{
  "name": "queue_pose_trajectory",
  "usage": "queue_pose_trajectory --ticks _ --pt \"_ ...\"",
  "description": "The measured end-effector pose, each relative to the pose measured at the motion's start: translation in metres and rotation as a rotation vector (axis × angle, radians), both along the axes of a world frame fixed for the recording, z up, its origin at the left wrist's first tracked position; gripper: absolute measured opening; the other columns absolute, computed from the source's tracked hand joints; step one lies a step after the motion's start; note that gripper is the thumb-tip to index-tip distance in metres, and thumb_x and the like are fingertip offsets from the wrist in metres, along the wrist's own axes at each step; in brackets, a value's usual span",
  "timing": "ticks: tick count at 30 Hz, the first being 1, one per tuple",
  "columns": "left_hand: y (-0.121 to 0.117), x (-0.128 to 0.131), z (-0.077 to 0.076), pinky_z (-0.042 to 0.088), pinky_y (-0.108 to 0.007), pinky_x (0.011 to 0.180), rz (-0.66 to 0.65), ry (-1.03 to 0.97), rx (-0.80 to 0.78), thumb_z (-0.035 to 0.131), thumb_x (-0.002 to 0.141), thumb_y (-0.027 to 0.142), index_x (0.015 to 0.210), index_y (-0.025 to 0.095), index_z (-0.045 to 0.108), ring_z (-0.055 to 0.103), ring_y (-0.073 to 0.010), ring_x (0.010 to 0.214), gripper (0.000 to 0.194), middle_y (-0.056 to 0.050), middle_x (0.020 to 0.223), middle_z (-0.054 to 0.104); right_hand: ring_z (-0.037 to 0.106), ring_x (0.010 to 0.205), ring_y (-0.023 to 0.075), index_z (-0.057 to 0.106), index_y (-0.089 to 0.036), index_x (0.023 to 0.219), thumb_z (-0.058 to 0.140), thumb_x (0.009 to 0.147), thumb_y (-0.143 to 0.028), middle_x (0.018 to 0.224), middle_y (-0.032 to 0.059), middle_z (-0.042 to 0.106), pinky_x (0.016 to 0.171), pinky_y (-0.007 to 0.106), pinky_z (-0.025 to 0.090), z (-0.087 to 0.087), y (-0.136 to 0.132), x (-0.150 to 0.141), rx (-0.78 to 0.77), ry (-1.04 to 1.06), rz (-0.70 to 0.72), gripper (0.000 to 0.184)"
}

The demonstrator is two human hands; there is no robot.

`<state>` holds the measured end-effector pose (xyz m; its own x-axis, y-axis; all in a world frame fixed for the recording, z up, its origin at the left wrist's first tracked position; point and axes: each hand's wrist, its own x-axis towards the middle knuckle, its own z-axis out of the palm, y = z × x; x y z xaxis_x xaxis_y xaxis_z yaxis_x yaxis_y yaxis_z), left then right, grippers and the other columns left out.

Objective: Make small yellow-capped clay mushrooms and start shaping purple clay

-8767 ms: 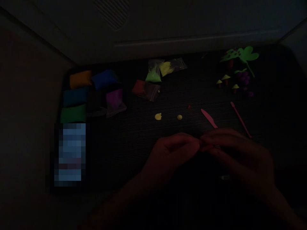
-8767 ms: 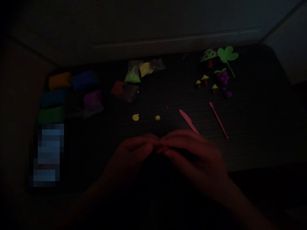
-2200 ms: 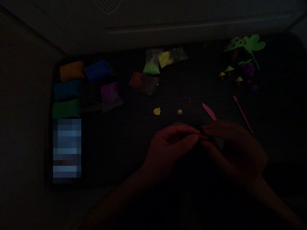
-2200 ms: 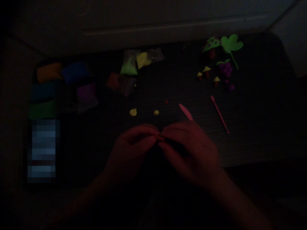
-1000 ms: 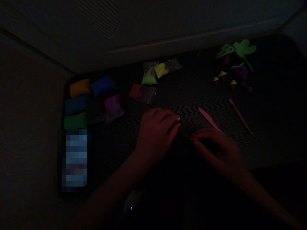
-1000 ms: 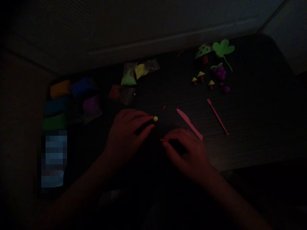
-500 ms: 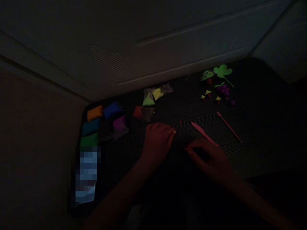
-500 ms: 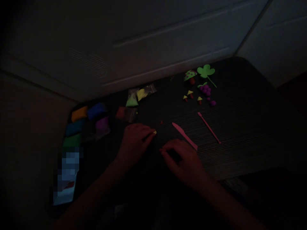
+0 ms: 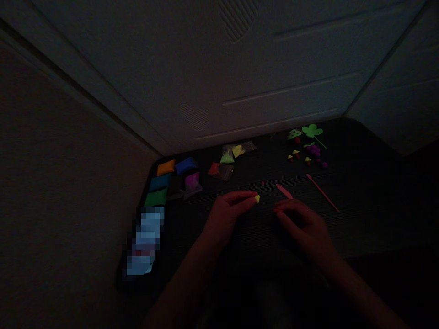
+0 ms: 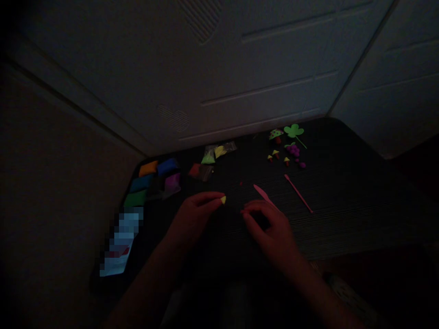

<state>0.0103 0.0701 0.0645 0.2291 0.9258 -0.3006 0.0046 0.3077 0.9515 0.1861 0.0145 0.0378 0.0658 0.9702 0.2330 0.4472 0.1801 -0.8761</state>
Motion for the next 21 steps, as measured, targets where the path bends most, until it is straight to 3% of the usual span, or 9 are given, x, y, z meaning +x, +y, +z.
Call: queue_pose_trajectory --ticks 2,4,8,15,21 --pt "-0.018 0.001 0.006 0.044 -0.029 0.077 0.059 -0.286 -0.167 0.072 0.063 0.022 0.08 0.019 0.071 0.061 -0.0139 0.076 0.018 -0.002 0.076 0.068 0.063 0.089 0.019 0.062 -0.021 0.087 0.058 0.079 -0.026 0.092 0.0037 0.066 0.079 0.037 0.051 0.017 -0.01 -0.002 0.075 0.019 -0.001 0.01" --pt "-0.038 0.003 0.013 0.044 -0.027 0.077 0.073 -0.476 -0.232 0.074 0.06 0.018 0.074 0.017 0.071 0.061 -0.0124 0.074 0.015 -0.002 0.073 0.068 0.062 0.092 0.019 0.061 -0.022 0.09 0.059 0.078 -0.023 0.095 0.0039 0.066 0.079 0.036 0.051 0.04 -0.024 -0.006 0.141 -0.02 0.048 0.012" --pt "-0.077 0.004 0.031 0.045 -0.025 0.072 0.013 -0.628 -0.23 0.076 0.058 0.021 0.071 0.017 0.069 0.061 -0.0122 0.072 0.016 -0.001 0.074 0.068 0.061 0.092 0.0166 0.059 -0.025 0.095 0.061 0.077 -0.018 0.096 0.0021 0.066 0.08 0.03 0.051 0.078 -0.06 -0.013 0.333 -0.163 0.079 0.019" --pt "-0.132 0.003 0.055 0.046 -0.021 0.064 -0.092 -0.765 -0.142 0.075 0.061 0.022 0.069 0.019 0.068 0.06 -0.0104 0.068 0.011 0.001 0.072 0.067 0.063 0.084 0.0135 0.058 -0.026 0.095 0.061 0.077 -0.021 0.095 -0.0007 0.067 0.075 0.024 0.053 0.099 -0.114 -0.026 0.479 -0.244 0.059 0.019" --pt "-0.15 0.001 0.063 0.045 -0.02 0.06 -0.118 -0.745 -0.031 0.075 0.061 0.02 0.068 0.019 0.07 0.058 -0.0092 0.064 0.008 0.001 0.069 0.066 0.066 0.067 0.0118 0.06 -0.023 0.093 0.059 0.076 -0.019 0.086 -0.0013 0.071 0.069 0.021 0.056 0.117 -0.133 -0.031 0.57 -0.275 0.064 0.018"
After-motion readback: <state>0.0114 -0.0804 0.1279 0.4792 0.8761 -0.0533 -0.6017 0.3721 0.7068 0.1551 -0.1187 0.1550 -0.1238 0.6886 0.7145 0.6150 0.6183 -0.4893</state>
